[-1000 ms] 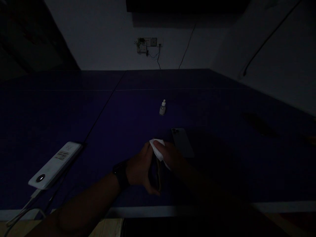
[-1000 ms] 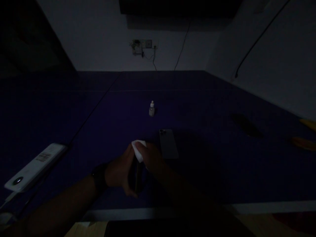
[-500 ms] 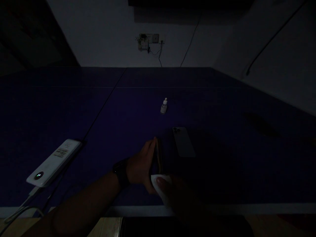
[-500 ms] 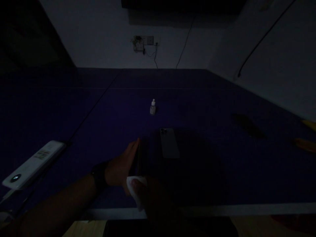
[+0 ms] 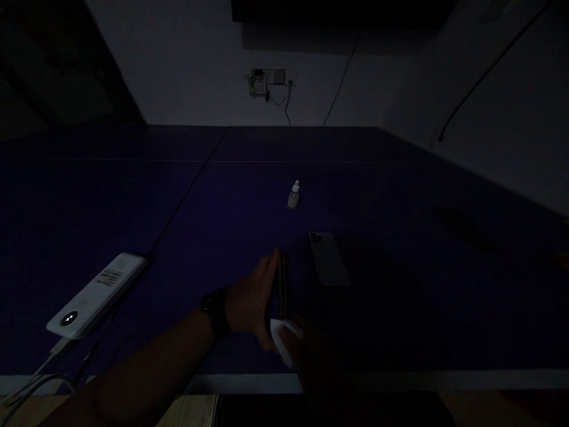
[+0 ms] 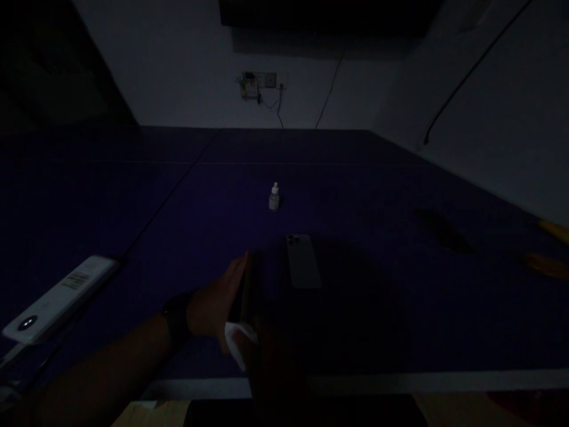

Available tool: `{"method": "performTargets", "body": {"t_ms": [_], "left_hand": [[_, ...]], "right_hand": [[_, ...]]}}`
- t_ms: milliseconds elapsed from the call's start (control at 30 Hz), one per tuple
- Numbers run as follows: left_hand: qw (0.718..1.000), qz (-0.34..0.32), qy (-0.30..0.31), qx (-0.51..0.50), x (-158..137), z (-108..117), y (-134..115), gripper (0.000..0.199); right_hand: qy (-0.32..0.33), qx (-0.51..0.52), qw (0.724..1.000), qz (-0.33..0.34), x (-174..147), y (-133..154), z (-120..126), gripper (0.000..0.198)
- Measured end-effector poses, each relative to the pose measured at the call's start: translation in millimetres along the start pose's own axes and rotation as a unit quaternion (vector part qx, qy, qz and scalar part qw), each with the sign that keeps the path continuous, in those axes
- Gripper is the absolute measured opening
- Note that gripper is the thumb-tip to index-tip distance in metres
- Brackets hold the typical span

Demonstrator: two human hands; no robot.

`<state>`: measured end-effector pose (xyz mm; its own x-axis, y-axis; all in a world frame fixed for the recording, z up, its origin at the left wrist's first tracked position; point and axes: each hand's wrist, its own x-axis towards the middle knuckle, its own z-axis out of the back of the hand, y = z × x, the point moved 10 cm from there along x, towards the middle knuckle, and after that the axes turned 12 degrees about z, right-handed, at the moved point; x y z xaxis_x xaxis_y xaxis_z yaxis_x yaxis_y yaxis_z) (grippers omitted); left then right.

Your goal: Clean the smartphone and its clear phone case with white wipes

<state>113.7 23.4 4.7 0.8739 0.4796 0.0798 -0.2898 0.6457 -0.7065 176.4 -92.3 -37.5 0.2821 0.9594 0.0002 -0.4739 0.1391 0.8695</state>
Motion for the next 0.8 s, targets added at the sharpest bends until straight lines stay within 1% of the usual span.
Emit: {"method": "performTargets", "body": {"t_ms": [100,167,267,333,400,467,567,667,700,767,800], "left_hand": [[1.000,-0.003,-0.003,-0.003,0.1,0.1,0.2,0.175],[1.000,-0.008,-0.009,-0.003,0.2,1.7,-1.3,0.172],[1.000,-0.011,-0.024,-0.003,0.7,6.0,-2.2,0.157],[0.999,-0.013,-0.031,-0.004,0.9,8.4,-2.6,0.146],[0.999,-0.011,-0.034,-0.008,1.1,9.7,-2.7,0.142],[0.999,-0.008,-0.036,-0.017,1.3,10.3,-2.7,0.144],[0.999,-0.011,-0.039,-0.021,0.9,9.6,-4.0,0.151],[0.999,-0.016,-0.045,-0.014,0.4,8.3,-4.0,0.164],[0.999,-0.019,-0.047,-0.014,0.4,8.4,-4.4,0.167],[0.998,-0.032,-0.052,-0.017,0.6,9.8,-7.4,0.167],[0.998,-0.039,-0.054,-0.020,0.9,11.0,-9.9,0.165]], "right_hand": [[0.004,-0.026,0.999,0.027,-11.4,-8.3,-6.9,0.056],[-0.003,-0.037,0.998,0.049,-10.2,-6.1,-8.4,0.054],[-0.004,-0.038,0.996,0.077,-1.0,4.0,-13.3,0.051],[-0.003,-0.032,0.996,0.078,4.1,9.7,-14.6,0.050],[-0.009,-0.026,0.997,0.072,7.0,14.4,-10.4,0.050],[-0.013,-0.014,0.998,0.064,10.4,19.5,-2.3,0.049],[0.005,0.010,0.999,0.053,24.0,28.8,7.3,0.047],[0.013,0.043,0.998,0.041,49.6,37.5,14.0,0.057],[0.011,0.072,0.997,0.036,59.9,39.4,15.2,0.057],[0.007,0.119,0.993,0.020,81.1,40.2,17.0,0.054],[0.001,0.134,0.991,-0.004,90.9,36.4,18.3,0.053]]}}
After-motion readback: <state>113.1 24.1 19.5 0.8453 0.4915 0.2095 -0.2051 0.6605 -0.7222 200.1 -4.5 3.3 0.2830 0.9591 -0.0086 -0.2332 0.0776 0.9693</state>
